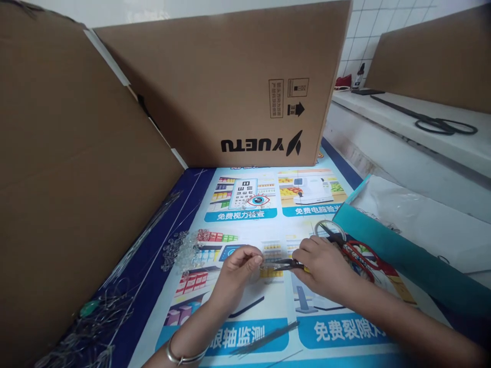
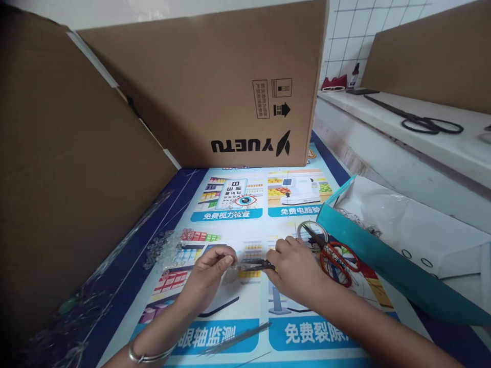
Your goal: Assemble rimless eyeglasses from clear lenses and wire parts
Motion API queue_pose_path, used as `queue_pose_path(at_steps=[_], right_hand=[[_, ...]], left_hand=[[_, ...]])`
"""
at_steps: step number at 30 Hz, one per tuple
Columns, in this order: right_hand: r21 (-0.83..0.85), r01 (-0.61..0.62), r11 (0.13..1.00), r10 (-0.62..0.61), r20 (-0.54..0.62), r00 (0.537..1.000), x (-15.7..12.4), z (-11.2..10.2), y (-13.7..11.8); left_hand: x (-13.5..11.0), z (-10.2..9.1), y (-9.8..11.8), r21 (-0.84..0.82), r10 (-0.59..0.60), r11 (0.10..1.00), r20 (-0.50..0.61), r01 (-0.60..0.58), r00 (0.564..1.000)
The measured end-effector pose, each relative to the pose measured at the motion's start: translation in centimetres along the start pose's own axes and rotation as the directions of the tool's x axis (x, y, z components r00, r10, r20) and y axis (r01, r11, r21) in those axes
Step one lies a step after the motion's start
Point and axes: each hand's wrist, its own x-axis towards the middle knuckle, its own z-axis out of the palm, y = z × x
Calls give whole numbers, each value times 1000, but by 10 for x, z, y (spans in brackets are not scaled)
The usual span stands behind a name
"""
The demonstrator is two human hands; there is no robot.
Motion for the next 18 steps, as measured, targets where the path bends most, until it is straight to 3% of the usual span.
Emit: queue_pose_path(at_steps=[11, 18], right_hand=[[-132, -53, 990, 46, -60, 997, 0, -11, -18], [-127, -57, 990, 55, -25, 998, -1, -14, -20]], left_hand=[[-8, 4, -1, 107, 198, 974, 35, -201, 980], [-7, 2, -3, 166, 285, 941, 76, -294, 955]])
